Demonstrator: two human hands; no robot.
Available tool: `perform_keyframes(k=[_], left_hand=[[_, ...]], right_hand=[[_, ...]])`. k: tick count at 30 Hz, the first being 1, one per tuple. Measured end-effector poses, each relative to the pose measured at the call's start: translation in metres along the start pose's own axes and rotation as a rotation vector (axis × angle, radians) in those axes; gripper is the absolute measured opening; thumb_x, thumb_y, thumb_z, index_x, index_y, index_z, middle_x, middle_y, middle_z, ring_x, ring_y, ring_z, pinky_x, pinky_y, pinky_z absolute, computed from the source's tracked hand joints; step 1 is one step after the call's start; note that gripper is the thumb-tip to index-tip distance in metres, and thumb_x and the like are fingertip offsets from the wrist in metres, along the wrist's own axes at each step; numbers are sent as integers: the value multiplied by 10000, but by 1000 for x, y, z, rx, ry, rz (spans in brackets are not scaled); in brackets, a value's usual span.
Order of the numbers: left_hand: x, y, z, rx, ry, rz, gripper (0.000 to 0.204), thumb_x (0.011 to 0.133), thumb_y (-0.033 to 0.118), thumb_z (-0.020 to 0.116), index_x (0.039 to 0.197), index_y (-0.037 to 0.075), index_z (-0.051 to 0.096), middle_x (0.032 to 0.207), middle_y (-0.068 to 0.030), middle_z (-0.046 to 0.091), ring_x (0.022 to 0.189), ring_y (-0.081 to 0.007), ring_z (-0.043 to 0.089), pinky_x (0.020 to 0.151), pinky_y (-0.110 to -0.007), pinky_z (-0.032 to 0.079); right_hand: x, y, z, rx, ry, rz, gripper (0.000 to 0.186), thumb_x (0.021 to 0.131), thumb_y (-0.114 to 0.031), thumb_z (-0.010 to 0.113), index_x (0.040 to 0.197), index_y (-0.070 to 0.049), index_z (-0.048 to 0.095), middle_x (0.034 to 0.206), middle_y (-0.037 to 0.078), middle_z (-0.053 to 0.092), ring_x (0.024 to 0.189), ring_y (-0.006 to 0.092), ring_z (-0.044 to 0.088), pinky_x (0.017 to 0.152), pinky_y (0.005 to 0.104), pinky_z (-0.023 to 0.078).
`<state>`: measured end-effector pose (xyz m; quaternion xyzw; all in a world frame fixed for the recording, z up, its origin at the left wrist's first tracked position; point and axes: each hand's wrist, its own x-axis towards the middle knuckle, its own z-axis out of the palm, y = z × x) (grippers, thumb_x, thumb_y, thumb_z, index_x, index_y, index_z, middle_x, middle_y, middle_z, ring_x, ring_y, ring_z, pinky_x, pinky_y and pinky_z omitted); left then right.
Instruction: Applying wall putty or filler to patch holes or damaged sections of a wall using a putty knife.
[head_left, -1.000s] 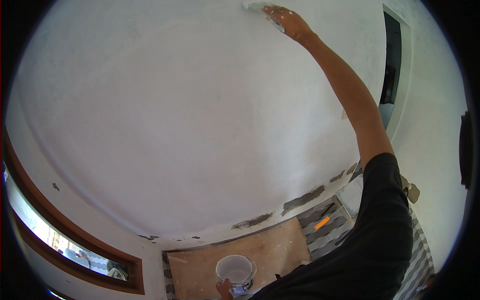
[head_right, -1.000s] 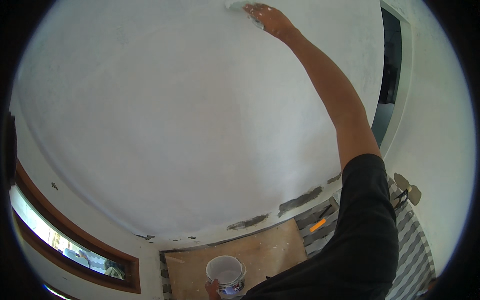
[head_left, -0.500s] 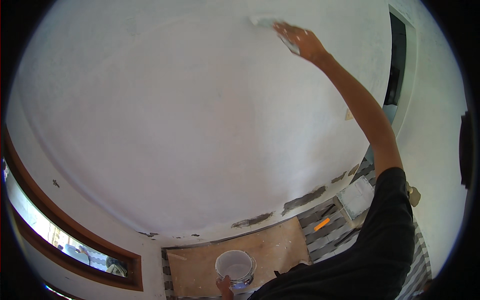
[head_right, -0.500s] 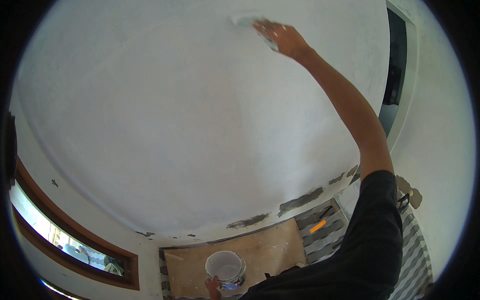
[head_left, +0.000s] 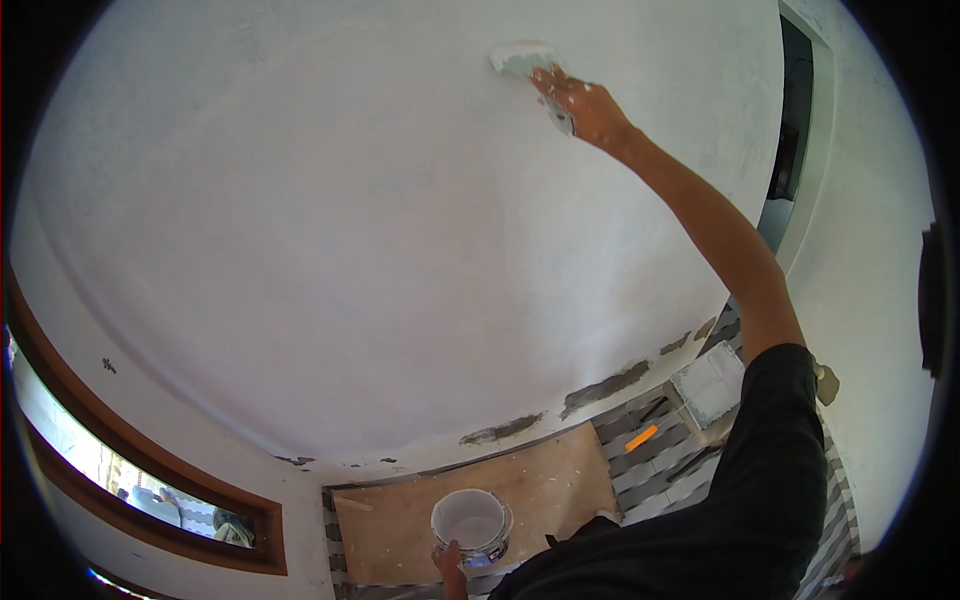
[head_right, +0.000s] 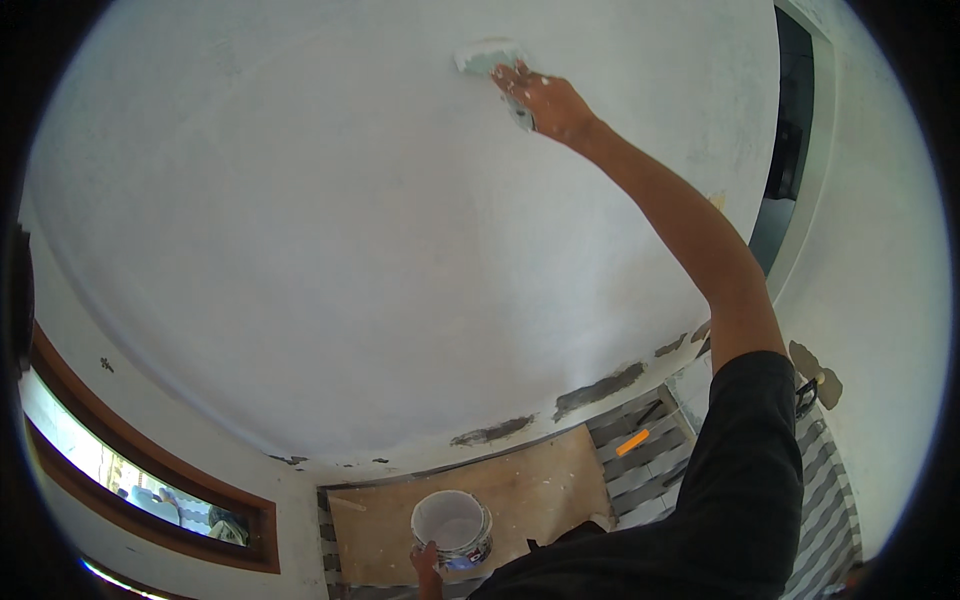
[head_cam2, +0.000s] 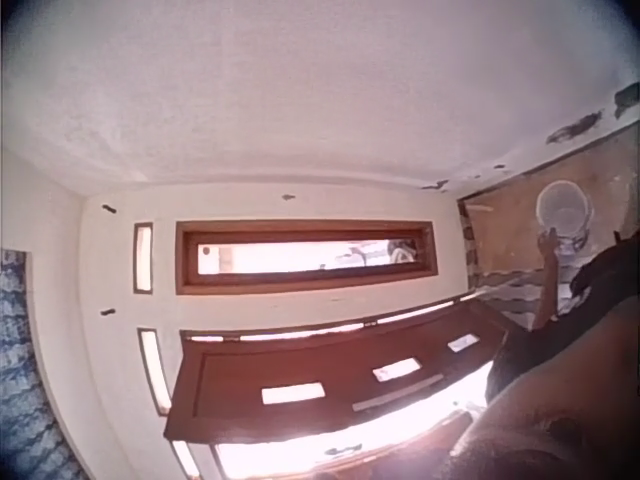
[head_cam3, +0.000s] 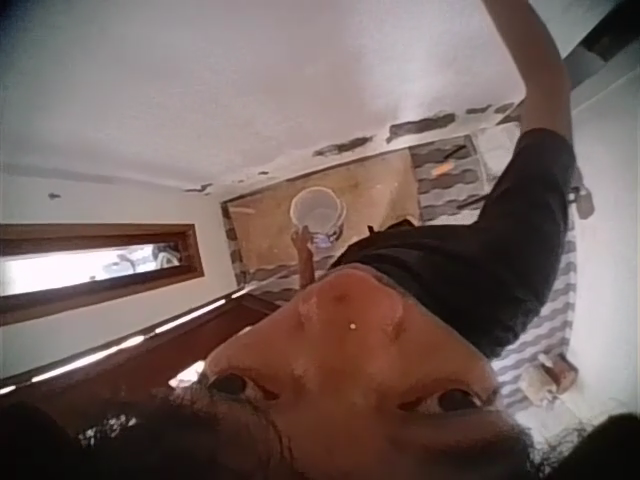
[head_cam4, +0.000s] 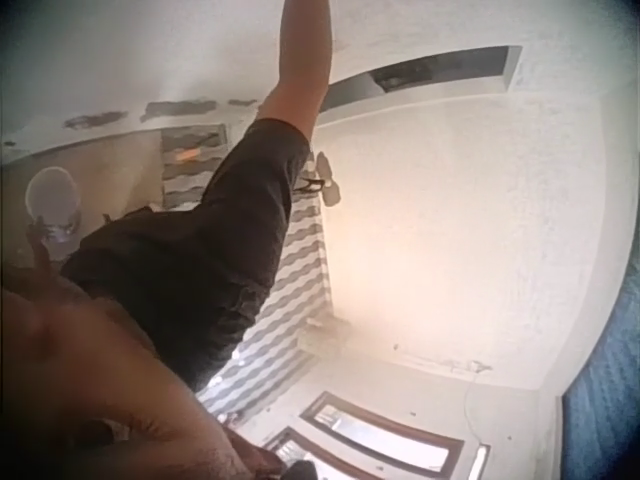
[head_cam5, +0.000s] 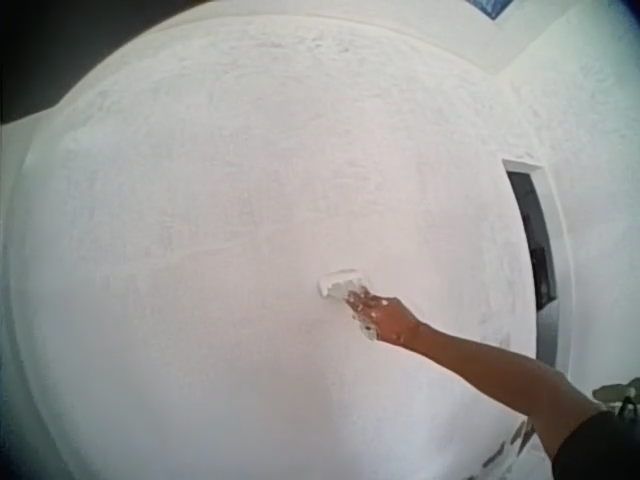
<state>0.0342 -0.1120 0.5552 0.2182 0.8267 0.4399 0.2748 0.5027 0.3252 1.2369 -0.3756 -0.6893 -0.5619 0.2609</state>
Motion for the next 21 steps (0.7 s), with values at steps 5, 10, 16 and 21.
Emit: perform_keyframes(k=[5, 10, 16, 21], left_hand=[[-7, 17, -15, -120, -178, -71, 372, 614, 213, 618, 786, -101, 517, 764, -191, 578, 676, -265, 555, 626, -399, 453], [-7, 16, -27, -138, -132, -12, 360, 623, 204, 618, 783, -103, 517, 749, -168, 576, 646, -236, 543, 582, -372, 445], [-11, 36, -39, -126, -132, -34, 358, 638, 215, 618, 791, -94, 521, 738, -150, 570, 654, -225, 539, 600, -365, 445], [0, 14, -36, -152, -90, 54, 238, 671, 136, 596, 764, -29, 451, 634, -97, 516, 447, -169, 492, 344, -316, 360]], right_hand=[[-43, -26, -14, 78, -203, -27, 501, 815, -72, 547, 1302, -64, 432, 1305, 84, 495, 1153, 220, 524, 792, 327, 529], [-81, -42, -7, 225, -311, -132, 550, 736, -66, 592, 1270, -54, 458, 1253, 104, 535, 1062, 245, 575, 805, 340, 519], [-62, -25, -29, 504, -501, -70, 374, 745, -140, 637, 1118, -123, 620, 867, 137, 644, 768, 272, 616, 662, 382, 496], [3, 2, -46, 679, -507, 27, 275, 760, -130, 635, 1028, -80, 667, 755, 180, 634, 713, 321, 591, 681, 405, 480]])
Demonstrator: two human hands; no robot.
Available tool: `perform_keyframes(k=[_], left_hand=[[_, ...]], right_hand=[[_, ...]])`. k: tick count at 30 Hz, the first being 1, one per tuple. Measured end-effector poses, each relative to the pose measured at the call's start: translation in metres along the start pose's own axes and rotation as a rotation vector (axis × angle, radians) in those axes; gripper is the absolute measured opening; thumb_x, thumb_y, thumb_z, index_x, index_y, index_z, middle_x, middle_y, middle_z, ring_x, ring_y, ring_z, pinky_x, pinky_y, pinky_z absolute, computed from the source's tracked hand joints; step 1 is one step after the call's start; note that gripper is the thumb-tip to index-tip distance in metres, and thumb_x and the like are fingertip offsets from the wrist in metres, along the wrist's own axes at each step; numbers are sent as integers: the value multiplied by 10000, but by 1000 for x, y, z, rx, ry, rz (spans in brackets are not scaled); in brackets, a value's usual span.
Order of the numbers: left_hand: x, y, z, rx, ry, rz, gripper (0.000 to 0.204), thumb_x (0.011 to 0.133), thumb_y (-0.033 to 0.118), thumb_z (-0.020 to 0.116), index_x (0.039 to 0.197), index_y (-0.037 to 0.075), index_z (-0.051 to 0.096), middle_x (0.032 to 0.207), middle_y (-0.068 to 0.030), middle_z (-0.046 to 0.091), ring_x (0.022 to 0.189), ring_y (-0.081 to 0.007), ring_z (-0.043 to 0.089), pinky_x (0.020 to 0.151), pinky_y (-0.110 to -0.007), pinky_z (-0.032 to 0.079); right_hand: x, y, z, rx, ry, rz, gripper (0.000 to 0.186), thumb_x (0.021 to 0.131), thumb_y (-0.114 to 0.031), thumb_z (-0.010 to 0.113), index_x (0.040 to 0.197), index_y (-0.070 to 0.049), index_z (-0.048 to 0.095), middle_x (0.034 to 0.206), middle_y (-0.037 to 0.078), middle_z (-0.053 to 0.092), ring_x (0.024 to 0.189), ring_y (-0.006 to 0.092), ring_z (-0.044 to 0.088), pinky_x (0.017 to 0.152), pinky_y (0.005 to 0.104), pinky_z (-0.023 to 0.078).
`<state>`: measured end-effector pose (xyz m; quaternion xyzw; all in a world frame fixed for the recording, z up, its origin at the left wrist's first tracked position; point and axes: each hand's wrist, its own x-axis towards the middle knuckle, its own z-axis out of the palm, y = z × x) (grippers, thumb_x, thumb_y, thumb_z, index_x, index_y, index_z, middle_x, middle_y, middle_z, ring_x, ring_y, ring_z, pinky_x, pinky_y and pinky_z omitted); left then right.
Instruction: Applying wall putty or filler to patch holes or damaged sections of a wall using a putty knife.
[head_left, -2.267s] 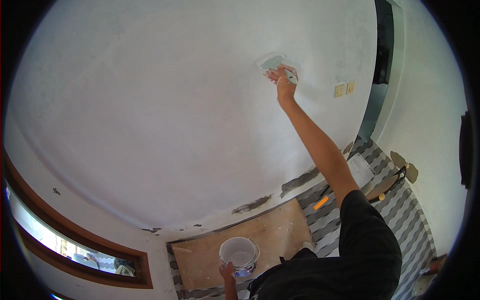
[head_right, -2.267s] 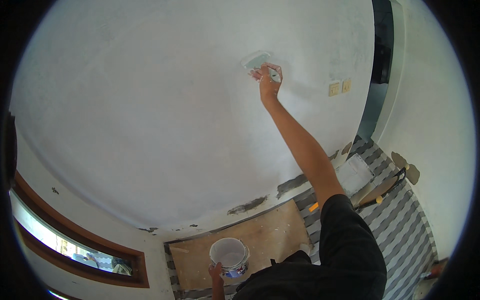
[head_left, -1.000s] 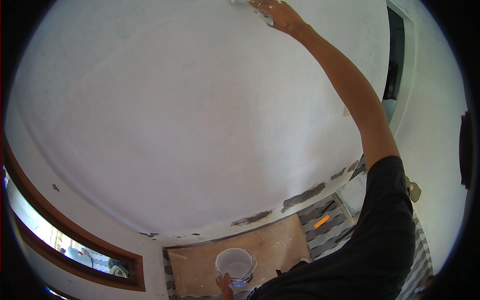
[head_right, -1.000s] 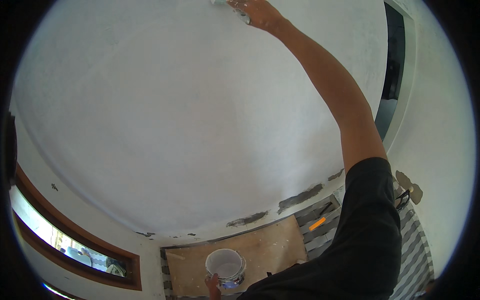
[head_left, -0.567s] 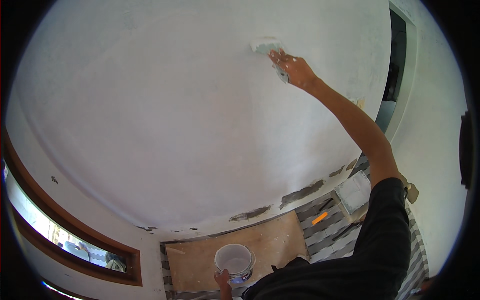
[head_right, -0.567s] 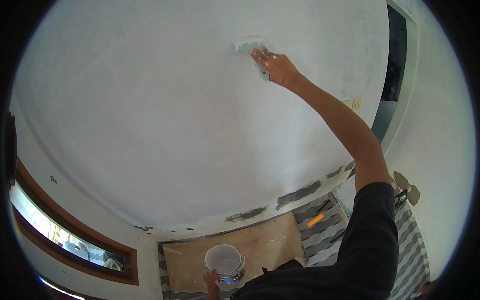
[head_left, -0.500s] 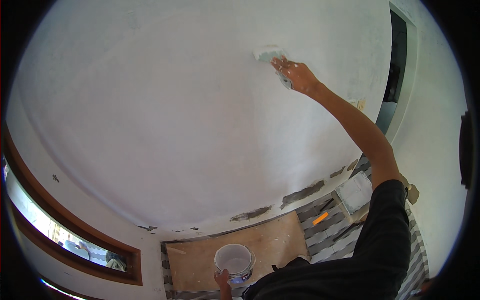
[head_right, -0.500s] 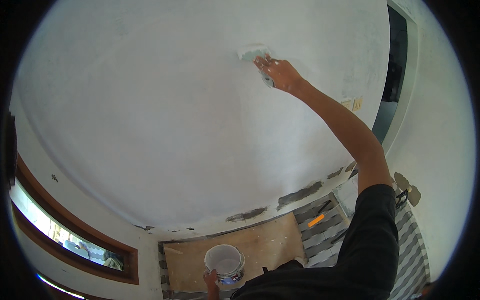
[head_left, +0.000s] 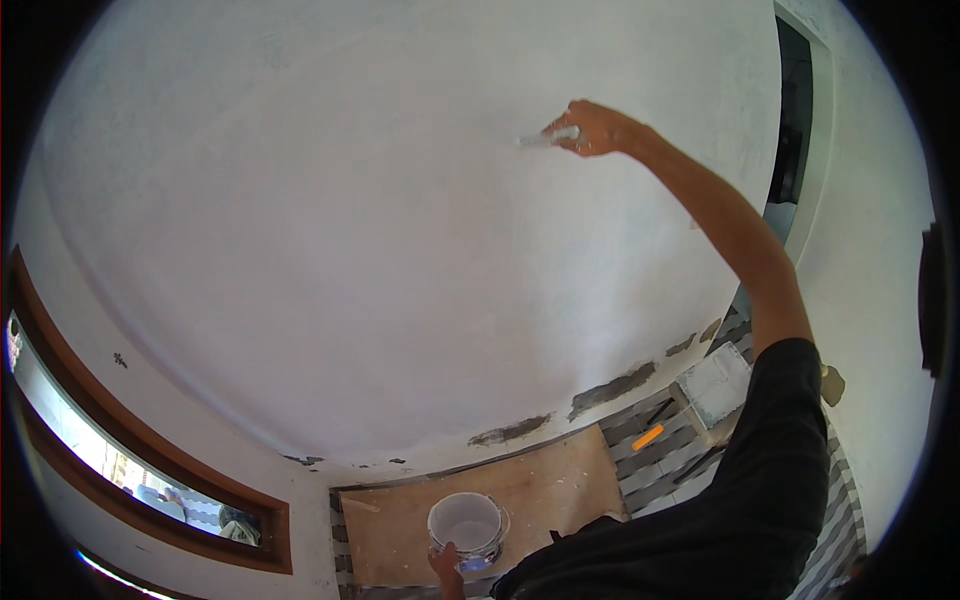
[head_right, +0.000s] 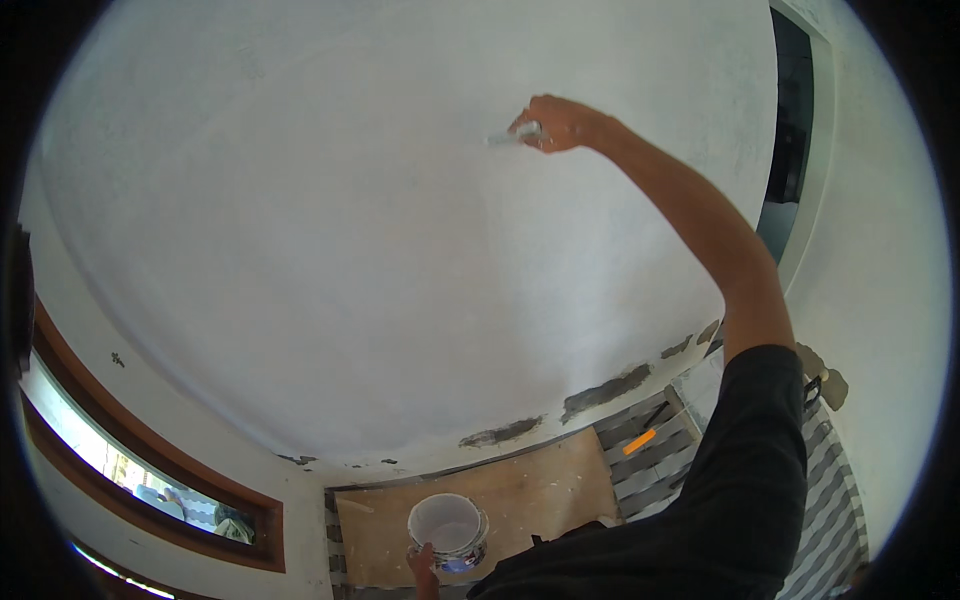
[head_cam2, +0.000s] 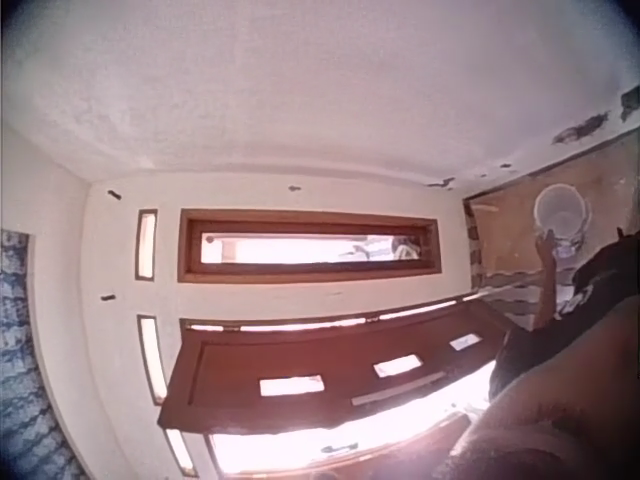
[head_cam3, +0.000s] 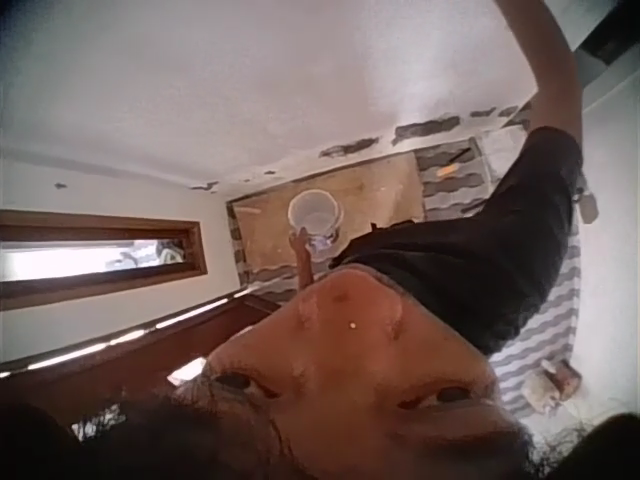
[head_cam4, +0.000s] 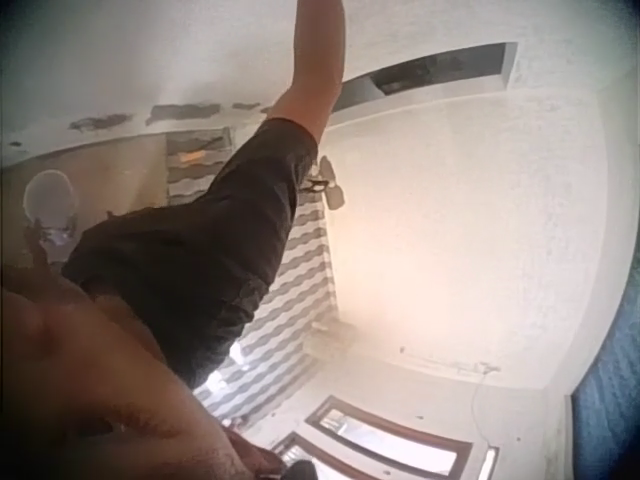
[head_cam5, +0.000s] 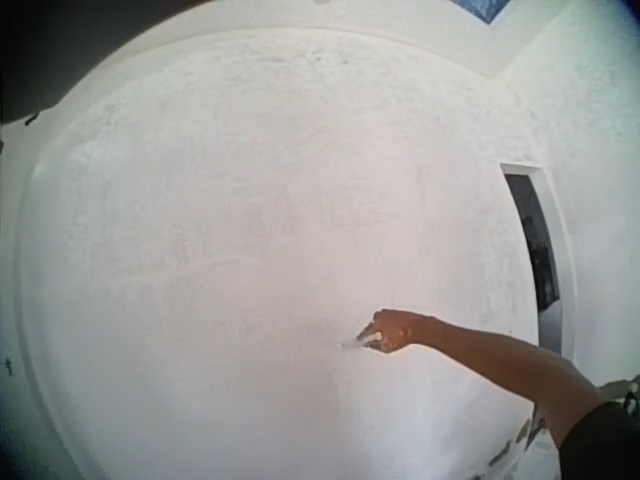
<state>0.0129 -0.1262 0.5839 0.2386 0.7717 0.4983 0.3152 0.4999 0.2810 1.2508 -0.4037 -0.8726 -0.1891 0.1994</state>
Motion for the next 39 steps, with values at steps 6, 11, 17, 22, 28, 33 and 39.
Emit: perform_keyframes(k=[6, 11, 17, 22, 28, 33, 39], left_hand=[[6, -26, 2, 31, 11, -76, 247, 661, 146, 593, 761, -42, 468, 643, -114, 525, 469, -175, 510, 357, -324, 379], [-4, -11, 7, 234, 59, -60, 437, 576, 260, 627, 771, -117, 527, 750, -246, 581, 718, -370, 582, 675, -446, 456], [-11, 6, 9, 239, 20, -48, 442, 578, 270, 630, 769, -116, 531, 768, -259, 577, 717, -378, 571, 669, -456, 451], [5, -17, -1, 125, -20, -128, 450, 579, 273, 632, 770, -121, 527, 796, -271, 573, 698, -376, 560, 661, -456, 452], [22, -19, -5, 326, 4, -31, 433, 604, 259, 635, 781, -115, 507, 782, -231, 565, 669, -317, 562, 629, -438, 453], [-8, 40, -8, 53, -111, -106, 359, 644, 210, 637, 799, -81, 498, 769, -130, 533, 625, -203, 532, 556, -364, 448], [-18, 46, -6, 50, -107, -175, 380, 642, 204, 629, 841, -92, 499, 784, -140, 544, 628, -220, 528, 571, -377, 450]], right_hand=[[42, 7, -53, -227, 226, -52, 273, 774, -149, 637, 1035, -75, 659, 776, 179, 617, 782, 304, 591, 733, 386, 469], [49, -6, -30, -452, 316, 53, 478, 782, -150, 648, 1245, -156, 531, 1061, 103, 628, 934, 262, 573, 832, 365, 467], [-19, -20, 113, -670, 287, -65, 496, 836, -93, 448, 1325, -35, 390, 1338, 119, 454, 1186, 270, 496, 678, 325, 535], [-62, -63, 138, -405, -237, -128, 599, 764, -168, 591, 1315, -40, 394, 1319, 93, 470, 1093, 253, 557, 726, 328, 523], [-23, -29, 114, -71, -9, -161, 341, 788, -200, 608, 1123, -141, 622, 788, 137, 641, 781, 307, 575, 723, 415, 457], [24, -32, 19, -210, 128, 22, 335, 806, -211, 607, 1139, -175, 615, 866, 121, 645, 829, 283, 574, 756, 406, 465], [45, -37, -19, -262, 460, -34, 514, 843, -218, 559, 1330, -121, 425, 1290, 72, 518, 1127, 274, 514, 974, 394, 375]])
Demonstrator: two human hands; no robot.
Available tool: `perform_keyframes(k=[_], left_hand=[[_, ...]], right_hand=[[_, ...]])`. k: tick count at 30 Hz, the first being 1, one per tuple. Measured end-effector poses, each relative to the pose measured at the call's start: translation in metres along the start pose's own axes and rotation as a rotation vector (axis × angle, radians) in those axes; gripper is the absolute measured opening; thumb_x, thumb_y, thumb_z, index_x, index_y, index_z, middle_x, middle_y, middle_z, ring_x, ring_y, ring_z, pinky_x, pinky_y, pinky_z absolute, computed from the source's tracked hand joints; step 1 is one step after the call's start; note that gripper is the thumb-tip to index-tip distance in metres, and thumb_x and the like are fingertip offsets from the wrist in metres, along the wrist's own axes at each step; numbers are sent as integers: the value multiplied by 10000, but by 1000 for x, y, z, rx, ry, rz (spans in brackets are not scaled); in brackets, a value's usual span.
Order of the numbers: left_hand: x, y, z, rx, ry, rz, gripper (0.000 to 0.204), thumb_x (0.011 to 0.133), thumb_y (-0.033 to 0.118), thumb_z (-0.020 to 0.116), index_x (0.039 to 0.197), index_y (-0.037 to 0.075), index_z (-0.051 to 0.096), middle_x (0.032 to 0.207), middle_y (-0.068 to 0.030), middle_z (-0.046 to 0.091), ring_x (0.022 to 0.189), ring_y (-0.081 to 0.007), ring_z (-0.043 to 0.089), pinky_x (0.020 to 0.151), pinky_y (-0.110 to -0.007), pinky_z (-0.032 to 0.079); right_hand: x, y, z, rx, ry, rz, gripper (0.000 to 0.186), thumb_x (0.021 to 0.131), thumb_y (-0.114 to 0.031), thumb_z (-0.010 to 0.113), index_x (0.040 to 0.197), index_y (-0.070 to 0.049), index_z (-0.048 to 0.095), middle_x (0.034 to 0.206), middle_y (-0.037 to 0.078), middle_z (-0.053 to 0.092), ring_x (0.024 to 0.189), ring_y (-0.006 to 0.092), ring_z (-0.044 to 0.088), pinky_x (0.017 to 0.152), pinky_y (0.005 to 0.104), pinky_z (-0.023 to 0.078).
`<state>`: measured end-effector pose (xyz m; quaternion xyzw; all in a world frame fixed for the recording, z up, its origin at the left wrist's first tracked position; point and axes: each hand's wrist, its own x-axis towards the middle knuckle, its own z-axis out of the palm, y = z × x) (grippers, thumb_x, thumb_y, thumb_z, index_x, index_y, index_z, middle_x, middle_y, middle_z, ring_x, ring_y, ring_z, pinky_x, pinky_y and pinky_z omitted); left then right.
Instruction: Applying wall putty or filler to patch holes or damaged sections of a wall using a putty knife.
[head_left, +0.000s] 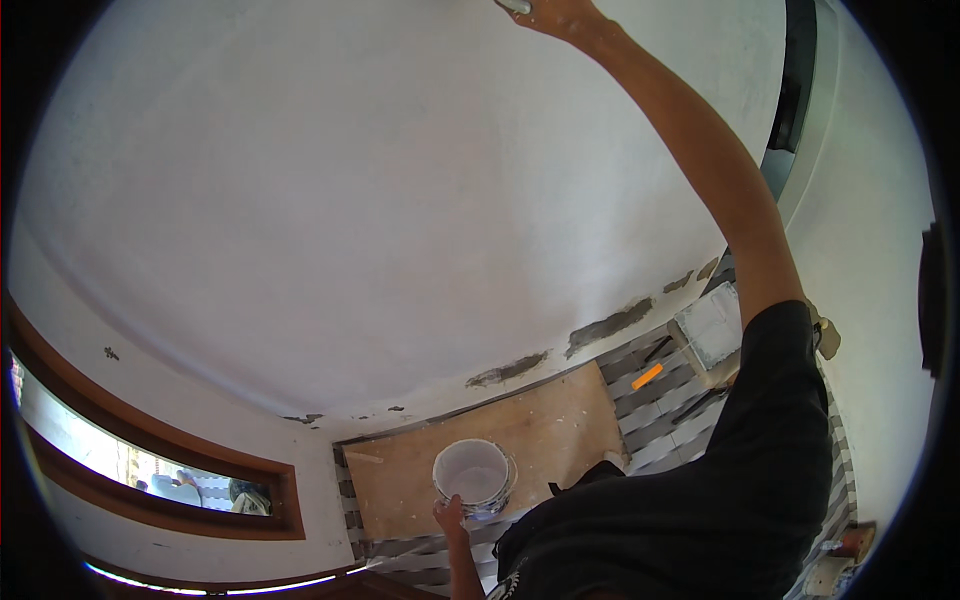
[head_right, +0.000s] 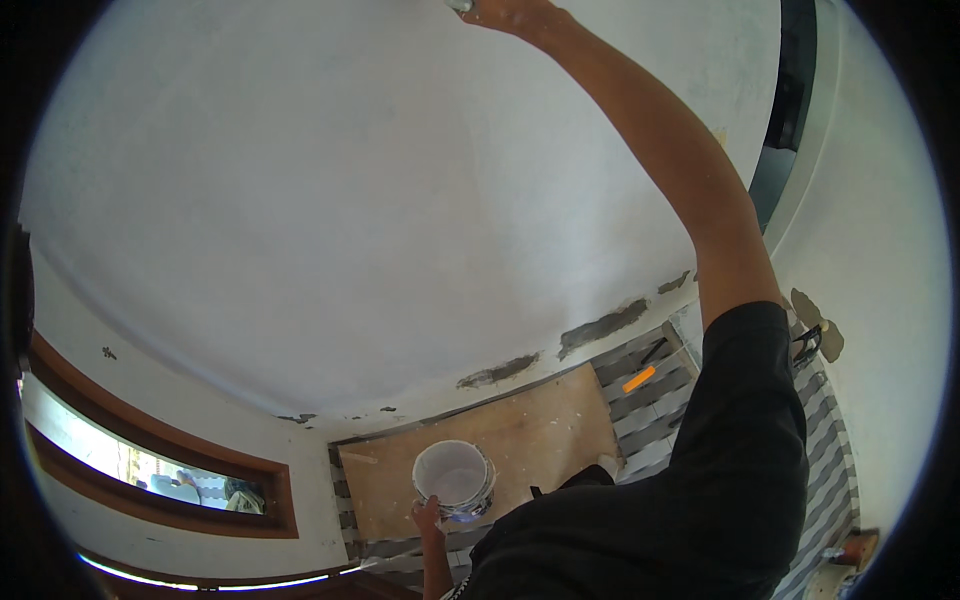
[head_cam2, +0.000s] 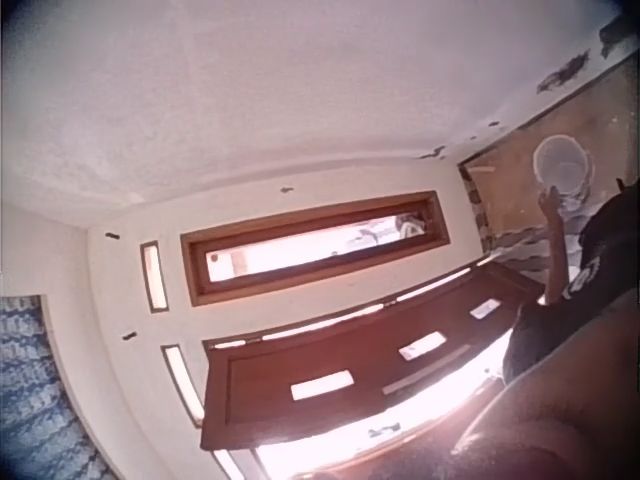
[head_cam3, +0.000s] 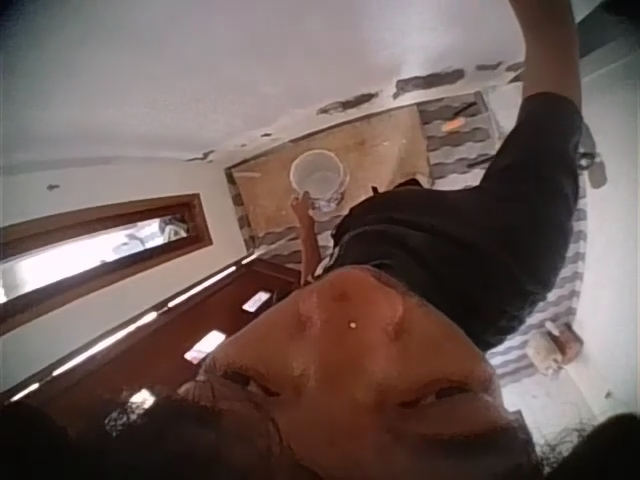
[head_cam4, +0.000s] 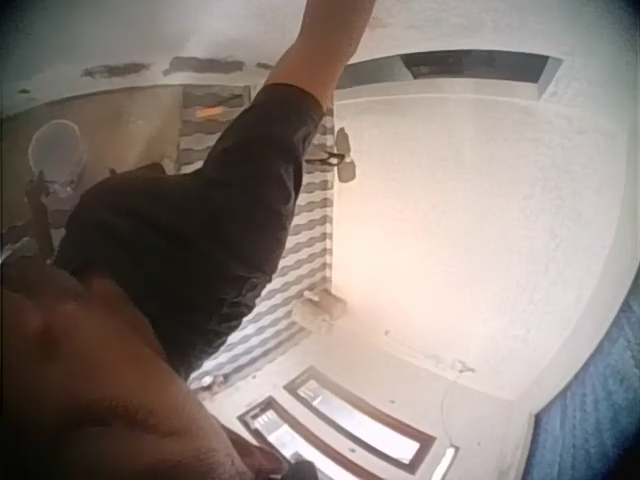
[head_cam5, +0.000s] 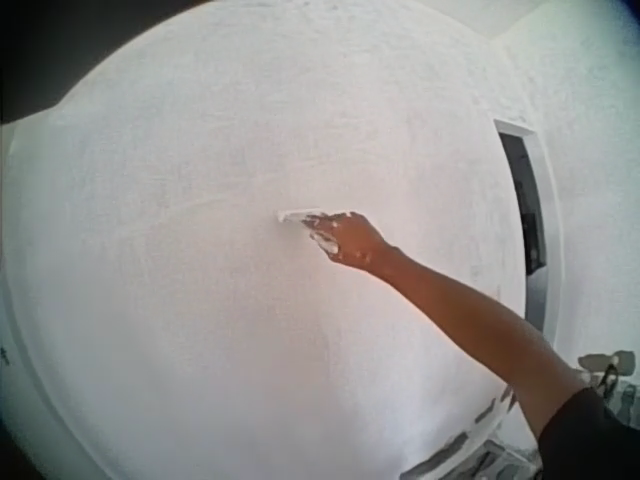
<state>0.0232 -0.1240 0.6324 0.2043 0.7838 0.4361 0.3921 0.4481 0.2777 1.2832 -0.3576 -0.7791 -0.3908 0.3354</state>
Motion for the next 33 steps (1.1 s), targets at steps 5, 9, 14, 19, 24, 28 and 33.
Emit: perform_keyframes(k=[5, 9, 14, 19, 24, 28, 33], left_hand=[[-3, -21, -10, 136, 169, 91, 374, 652, 200, 606, 855, -97, 503, 788, -148, 552, 645, -230, 542, 547, -369, 457], [-18, 0, -17, 28, 30, 9, 382, 670, 215, 589, 867, -104, 515, 807, -170, 554, 661, -240, 562, 546, -377, 463], [-1, -23, -36, 78, 130, 4, 317, 650, 184, 614, 810, -65, 500, 792, -132, 549, 649, -211, 524, 553, -361, 441], [-16, 31, -27, -64, 44, -32, 290, 664, 186, 608, 788, -47, 489, 792, -133, 542, 643, -192, 529, 534, -349, 442], [6, -4, -38, 82, 141, 84, 263, 680, 194, 604, 759, -17, 468, 745, -120, 527, 616, -164, 525, 490, -332, 442], [-9, 15, -32, -45, 40, 48, 260, 681, 187, 598, 765, -25, 473, 712, -105, 524, 564, -169, 513, 458, -322, 437], [-11, 18, -30, -14, 88, -7, 247, 681, 175, 590, 749, -28, 466, 695, -104, 528, 520, -166, 497, 437, -314, 430]], right_hand=[[-76, -52, 105, -332, -60, 14, 685, 756, -58, 544, 1390, -148, 301, 1386, 51, 402, 1254, 205, 421, 739, 353, 519], [-209, -95, 161, -257, -128, -49, 594, 804, -111, 523, 1371, -102, 346, 1396, 87, 385, 1275, 262, 398, 627, 281, 531], [-276, -153, 164, -26, -496, -52, 609, 765, -131, 568, 1347, -107, 386, 1394, 67, 397, 1247, 249, 436, 678, 304, 541], [-231, -122, 143, 172, -757, 68, 578, 689, -208, 644, 1247, -153, 502, 1078, 117, 609, 981, 287, 585, 744, 410, 492], [-111, -88, 107, 212, -497, -14, 306, 798, -257, 597, 1100, -223, 636, 825, 136, 614, 817, 302, 583, 746, 417, 460], [-33, -72, 42, 180, -533, 74, 330, 825, -201, 592, 1149, -144, 606, 1045, 125, 627, 939, 276, 593, 762, 389, 472], [26, -65, -10, -28, -161, 134, 384, 782, -129, 620, 1162, -79, 598, 1005, 147, 653, 927, 279, 613, 840, 386, 467]])
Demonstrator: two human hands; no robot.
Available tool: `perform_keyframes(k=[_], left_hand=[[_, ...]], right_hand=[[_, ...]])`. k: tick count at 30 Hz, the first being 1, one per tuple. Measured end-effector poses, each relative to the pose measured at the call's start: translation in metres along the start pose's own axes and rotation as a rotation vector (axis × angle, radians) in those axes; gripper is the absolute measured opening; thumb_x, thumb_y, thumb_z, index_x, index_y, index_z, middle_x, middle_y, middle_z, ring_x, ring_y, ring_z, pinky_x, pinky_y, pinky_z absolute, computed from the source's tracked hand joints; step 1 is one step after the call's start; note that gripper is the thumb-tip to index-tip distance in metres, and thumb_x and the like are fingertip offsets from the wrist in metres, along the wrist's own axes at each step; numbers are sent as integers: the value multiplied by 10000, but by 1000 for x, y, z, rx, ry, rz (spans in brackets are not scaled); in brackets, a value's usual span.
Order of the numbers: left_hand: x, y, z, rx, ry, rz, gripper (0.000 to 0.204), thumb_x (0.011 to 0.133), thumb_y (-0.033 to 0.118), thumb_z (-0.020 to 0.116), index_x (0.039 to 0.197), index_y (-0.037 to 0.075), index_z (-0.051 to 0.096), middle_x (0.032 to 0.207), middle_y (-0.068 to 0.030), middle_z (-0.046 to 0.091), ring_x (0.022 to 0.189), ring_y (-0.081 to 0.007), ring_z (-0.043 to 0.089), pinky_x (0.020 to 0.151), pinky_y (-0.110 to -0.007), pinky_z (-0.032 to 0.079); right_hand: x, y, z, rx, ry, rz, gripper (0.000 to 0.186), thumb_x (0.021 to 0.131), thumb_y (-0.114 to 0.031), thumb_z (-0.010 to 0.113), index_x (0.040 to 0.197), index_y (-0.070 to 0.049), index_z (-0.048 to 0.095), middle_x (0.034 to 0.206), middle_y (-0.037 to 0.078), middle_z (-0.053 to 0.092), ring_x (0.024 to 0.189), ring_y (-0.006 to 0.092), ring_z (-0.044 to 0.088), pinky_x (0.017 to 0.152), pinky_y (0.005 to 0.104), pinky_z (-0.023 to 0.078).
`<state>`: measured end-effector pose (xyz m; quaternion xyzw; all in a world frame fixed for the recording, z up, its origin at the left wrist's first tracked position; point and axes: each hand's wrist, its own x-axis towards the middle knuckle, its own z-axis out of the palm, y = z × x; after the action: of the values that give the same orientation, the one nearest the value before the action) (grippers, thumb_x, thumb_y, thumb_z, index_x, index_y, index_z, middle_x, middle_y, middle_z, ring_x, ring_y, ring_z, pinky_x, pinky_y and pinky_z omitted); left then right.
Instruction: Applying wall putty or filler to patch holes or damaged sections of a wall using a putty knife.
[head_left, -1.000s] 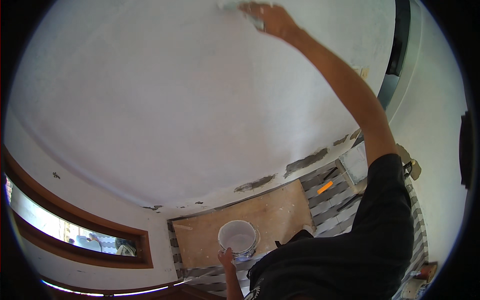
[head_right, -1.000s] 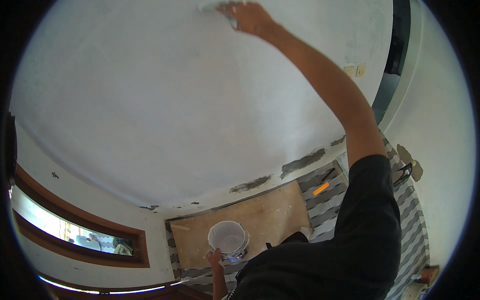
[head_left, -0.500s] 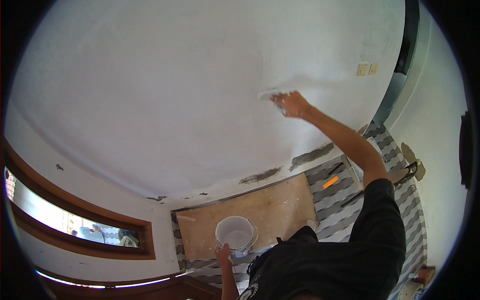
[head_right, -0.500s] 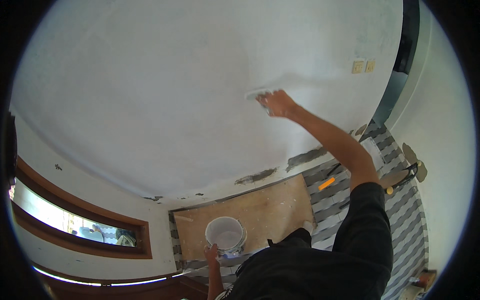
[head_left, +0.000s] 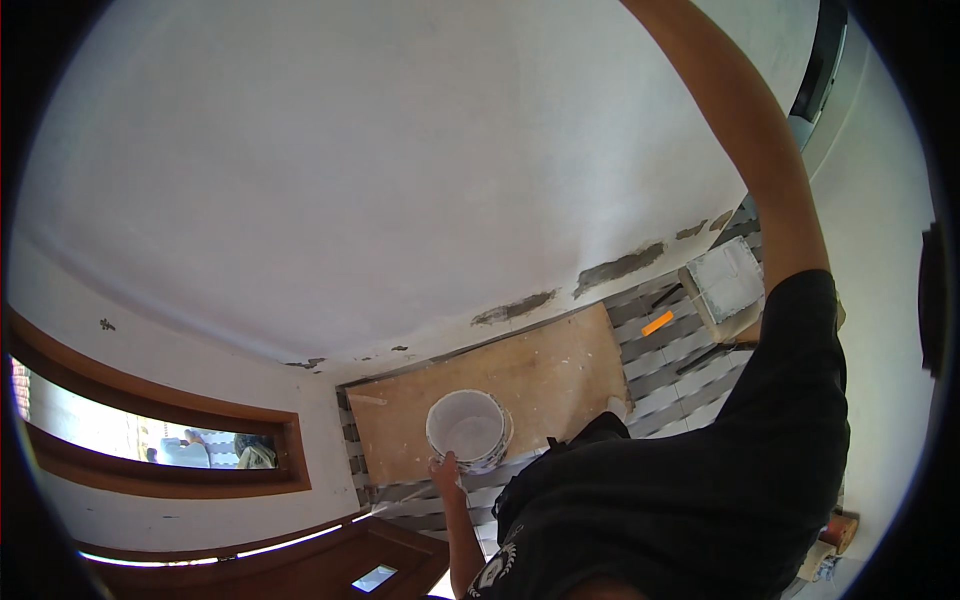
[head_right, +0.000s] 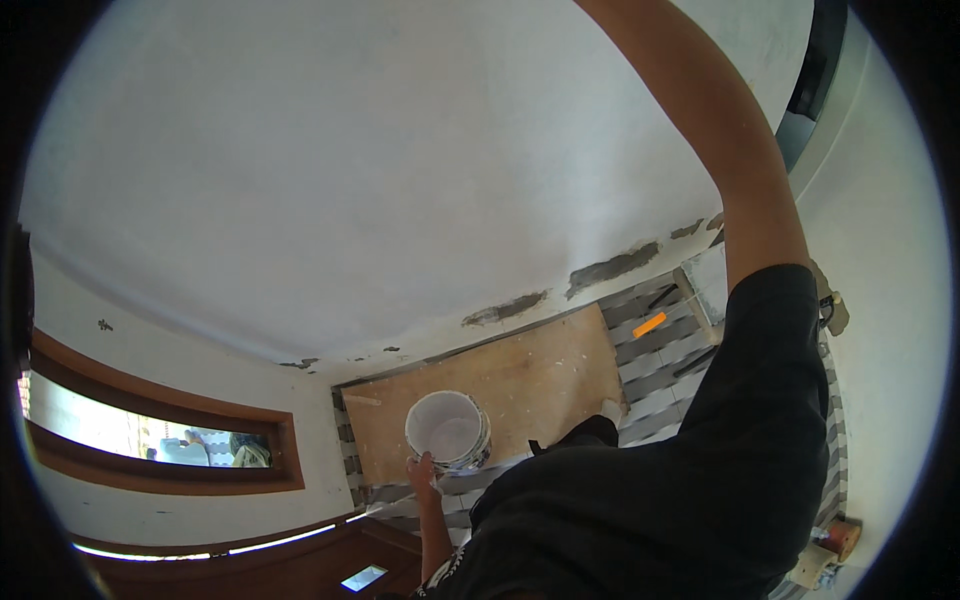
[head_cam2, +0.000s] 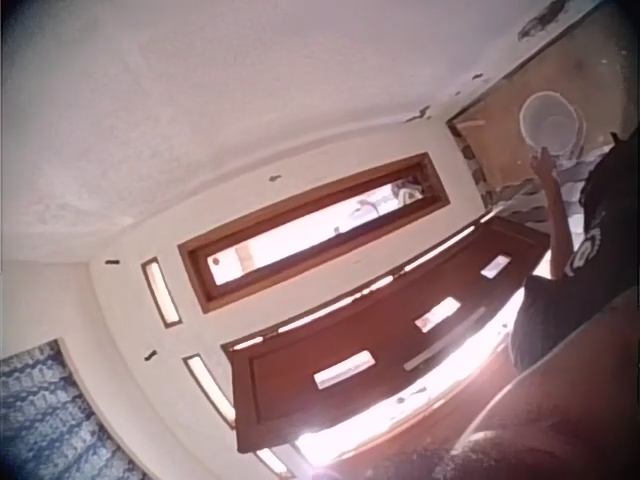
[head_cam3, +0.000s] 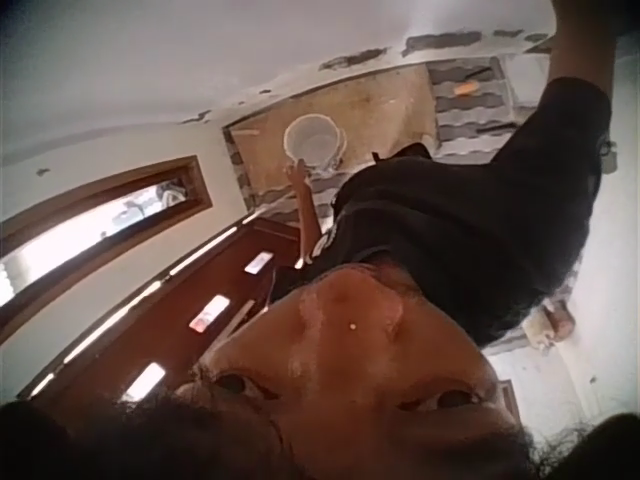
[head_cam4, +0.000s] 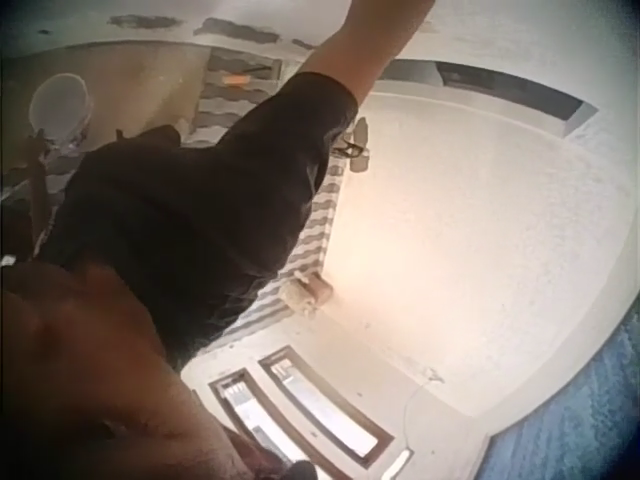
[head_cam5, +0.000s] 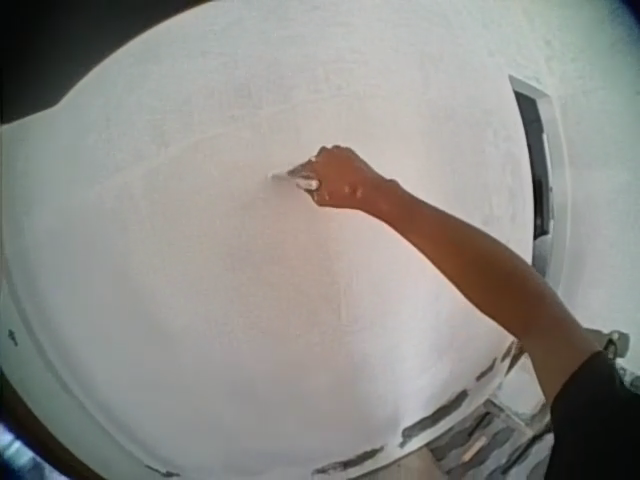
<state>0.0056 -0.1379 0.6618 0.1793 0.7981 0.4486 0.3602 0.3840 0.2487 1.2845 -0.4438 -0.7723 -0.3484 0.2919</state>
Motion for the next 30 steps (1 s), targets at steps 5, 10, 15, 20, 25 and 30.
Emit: perform_keyframes(k=[5, 10, 15, 20, 25, 30], left_hand=[[-14, 14, -2, 94, -6, 71, 262, 676, 181, 594, 748, -34, 462, 695, -120, 524, 561, -190, 506, 477, -334, 433], [1, -5, -6, 142, 19, 90, 283, 674, 198, 600, 746, -38, 462, 712, -141, 529, 582, -218, 505, 535, -361, 434], [-13, 28, 5, 271, 82, 147, 356, 672, 233, 611, 819, -66, 485, 737, -169, 541, 628, -263, 523, 605, -385, 443], [10, 12, 4, 450, 65, 127, 569, 671, 295, 615, 1024, -135, 499, 975, -285, 557, 965, -360, 539, 854, -405, 416], [38, -20, 2, 673, 91, 475, 672, 677, 338, 637, 1104, -159, 487, 1136, -345, 503, 1123, -452, 453, 955, -440, 368], [3, 60, 19, 535, 55, 546, 489, 667, 265, 644, 972, -98, 525, 910, -308, 568, 877, -467, 546, 770, -480, 454]], right_hand=[[1, -9, 9, 293, -180, 36, 482, 789, -102, 614, 1258, -106, 505, 1208, 106, 566, 1064, 262, 557, 914, 369, 441], [-96, -45, 160, -66, 261, 0, 421, 819, -128, 575, 1233, -187, 540, 1148, 64, 602, 996, 227, 596, 602, 322, 514], [-205, -74, 225, 46, 147, -38, 512, 810, -58, 545, 1302, -175, 466, 1383, 24, 418, 1214, 244, 472, 641, 286, 553], [-265, -113, 228, 152, -48, -8, 456, 805, -83, 587, 1250, -157, 518, 1314, 38, 483, 1148, 232, 522, 674, 309, 550], [-298, -147, 202, 654, -144, 484, 260, 838, -218, 633, 1066, -96, 647, 947, 130, 674, 676, 253, 670, 653, 335, 529], [-370, -170, 157, 1640, -379, 1326, 367, 873, -282, 585, 1125, -15, 578, 875, 139, 657, 771, 255, 661, 721, 350, 522]])
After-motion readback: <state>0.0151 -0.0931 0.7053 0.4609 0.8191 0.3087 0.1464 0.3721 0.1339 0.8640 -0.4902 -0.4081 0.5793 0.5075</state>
